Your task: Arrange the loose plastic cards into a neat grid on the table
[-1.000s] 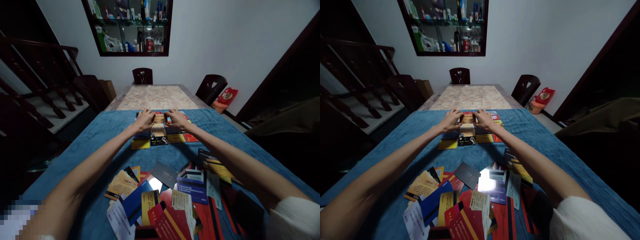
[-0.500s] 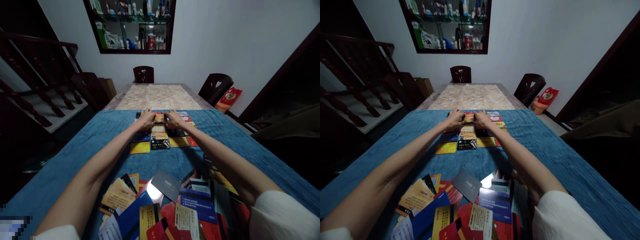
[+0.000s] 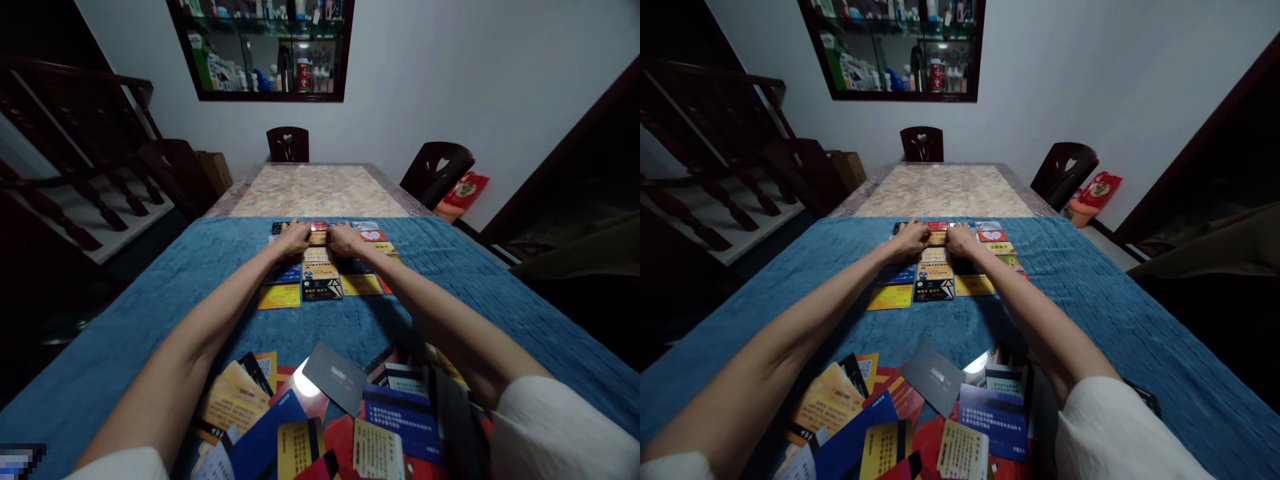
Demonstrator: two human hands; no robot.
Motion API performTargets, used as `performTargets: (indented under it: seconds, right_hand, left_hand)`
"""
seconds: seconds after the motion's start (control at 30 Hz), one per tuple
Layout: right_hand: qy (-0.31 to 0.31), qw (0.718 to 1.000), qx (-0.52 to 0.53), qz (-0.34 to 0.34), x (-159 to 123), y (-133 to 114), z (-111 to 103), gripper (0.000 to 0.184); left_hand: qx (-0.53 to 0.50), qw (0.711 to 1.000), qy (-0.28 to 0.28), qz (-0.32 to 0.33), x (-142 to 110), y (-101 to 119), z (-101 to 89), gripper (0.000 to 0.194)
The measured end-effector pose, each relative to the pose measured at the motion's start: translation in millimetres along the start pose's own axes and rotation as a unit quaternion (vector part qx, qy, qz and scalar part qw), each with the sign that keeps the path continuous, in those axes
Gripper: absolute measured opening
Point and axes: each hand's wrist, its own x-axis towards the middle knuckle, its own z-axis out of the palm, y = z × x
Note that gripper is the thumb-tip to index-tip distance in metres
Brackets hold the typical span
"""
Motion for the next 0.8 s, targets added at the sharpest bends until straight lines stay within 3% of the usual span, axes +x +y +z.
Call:
performTargets:
  seconds: [0.8]
  right_hand:
    - [-0.009, 1.0, -0.005, -0.006, 7.6, -0.5, -0.9, 0.037]
  left_hand:
    - [0.023, 1.0, -0.01, 0.014, 6.5, -7.8, 8.1, 0.018]
